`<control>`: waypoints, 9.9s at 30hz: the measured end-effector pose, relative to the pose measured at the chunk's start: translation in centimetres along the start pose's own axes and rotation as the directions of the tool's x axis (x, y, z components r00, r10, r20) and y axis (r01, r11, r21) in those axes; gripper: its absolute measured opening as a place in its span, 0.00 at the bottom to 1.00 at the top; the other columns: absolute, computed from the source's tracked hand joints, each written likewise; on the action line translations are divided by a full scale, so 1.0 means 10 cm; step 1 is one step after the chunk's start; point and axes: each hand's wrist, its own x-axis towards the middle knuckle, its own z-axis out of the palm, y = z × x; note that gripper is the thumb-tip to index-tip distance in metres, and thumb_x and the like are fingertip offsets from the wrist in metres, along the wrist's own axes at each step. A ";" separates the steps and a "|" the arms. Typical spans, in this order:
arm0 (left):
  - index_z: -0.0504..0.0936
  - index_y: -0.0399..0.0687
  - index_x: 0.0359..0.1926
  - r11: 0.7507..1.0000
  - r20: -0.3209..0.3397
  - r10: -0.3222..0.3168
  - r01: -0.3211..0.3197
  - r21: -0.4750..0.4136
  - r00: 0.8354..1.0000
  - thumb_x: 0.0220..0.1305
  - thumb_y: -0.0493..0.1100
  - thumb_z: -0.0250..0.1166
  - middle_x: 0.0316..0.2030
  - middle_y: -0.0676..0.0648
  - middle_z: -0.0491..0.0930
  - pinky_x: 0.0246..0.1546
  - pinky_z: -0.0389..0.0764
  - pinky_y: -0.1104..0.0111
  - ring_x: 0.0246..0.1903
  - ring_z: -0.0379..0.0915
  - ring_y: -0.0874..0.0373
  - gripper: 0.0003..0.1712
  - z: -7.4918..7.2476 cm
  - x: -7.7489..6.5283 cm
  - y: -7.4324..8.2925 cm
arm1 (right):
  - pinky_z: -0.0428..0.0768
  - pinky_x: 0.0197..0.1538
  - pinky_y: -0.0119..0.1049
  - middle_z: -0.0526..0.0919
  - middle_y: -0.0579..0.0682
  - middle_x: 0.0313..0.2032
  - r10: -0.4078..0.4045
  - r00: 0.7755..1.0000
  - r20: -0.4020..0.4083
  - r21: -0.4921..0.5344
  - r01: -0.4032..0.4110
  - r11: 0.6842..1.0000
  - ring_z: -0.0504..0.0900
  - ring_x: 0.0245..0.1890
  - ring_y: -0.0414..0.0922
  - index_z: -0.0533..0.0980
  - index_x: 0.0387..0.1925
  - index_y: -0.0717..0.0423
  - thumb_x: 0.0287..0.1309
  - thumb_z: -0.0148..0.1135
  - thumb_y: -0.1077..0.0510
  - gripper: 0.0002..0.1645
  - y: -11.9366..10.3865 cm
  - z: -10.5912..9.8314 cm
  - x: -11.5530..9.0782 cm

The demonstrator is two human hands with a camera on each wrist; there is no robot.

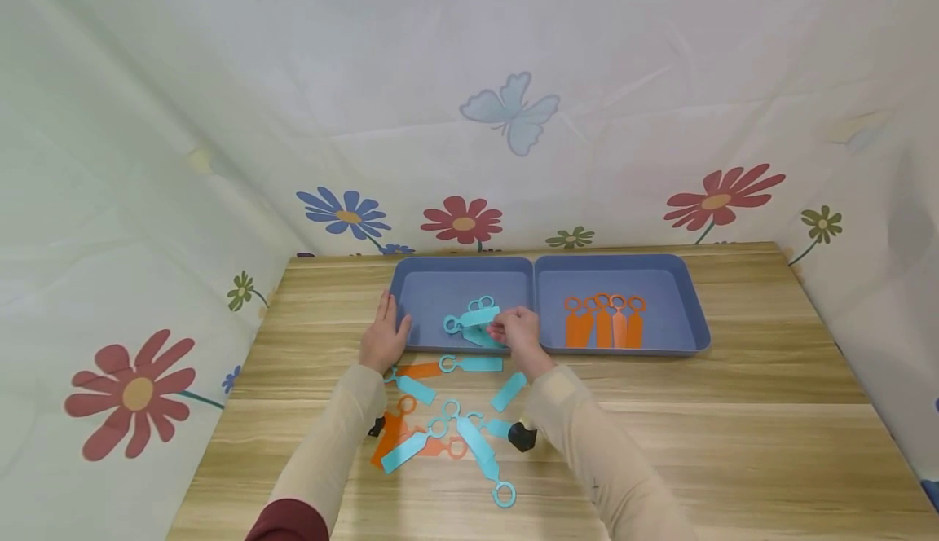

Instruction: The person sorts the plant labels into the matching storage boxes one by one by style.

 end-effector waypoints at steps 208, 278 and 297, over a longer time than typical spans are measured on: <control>0.53 0.38 0.65 1.000 -0.011 0.021 -0.022 -0.020 1.000 0.64 0.54 0.44 0.68 0.46 0.45 0.39 0.73 0.55 0.38 0.74 0.42 0.35 0.01 0.00 -0.02 | 0.77 0.37 0.37 0.76 0.49 0.26 0.099 0.885 0.454 -0.517 0.171 0.839 0.74 0.23 0.41 0.71 0.45 0.73 0.55 0.51 0.70 0.15 -0.24 -0.30 -0.20; 0.54 0.39 0.66 1.000 -0.006 0.004 -0.004 -0.012 1.000 0.64 0.55 0.43 0.68 0.47 0.47 0.29 0.72 0.57 0.27 0.73 0.45 0.35 0.00 0.00 0.00 | 0.65 0.28 0.34 0.72 0.51 0.22 -0.214 0.952 0.219 -0.905 0.280 0.319 0.64 0.23 0.44 0.72 0.21 0.59 0.43 0.48 0.73 0.09 0.06 0.04 0.08; 0.47 0.45 0.68 0.998 -0.028 0.033 -0.034 -0.056 0.999 0.64 0.62 0.38 0.69 0.56 0.38 0.28 0.71 0.57 0.24 0.71 0.44 0.38 0.16 0.08 -0.14 | 0.63 0.57 0.55 0.61 0.62 0.62 -0.249 0.654 0.714 -0.693 0.710 -0.125 0.56 0.63 0.59 0.65 0.58 0.62 0.51 0.59 0.58 0.32 -0.04 -0.32 -0.32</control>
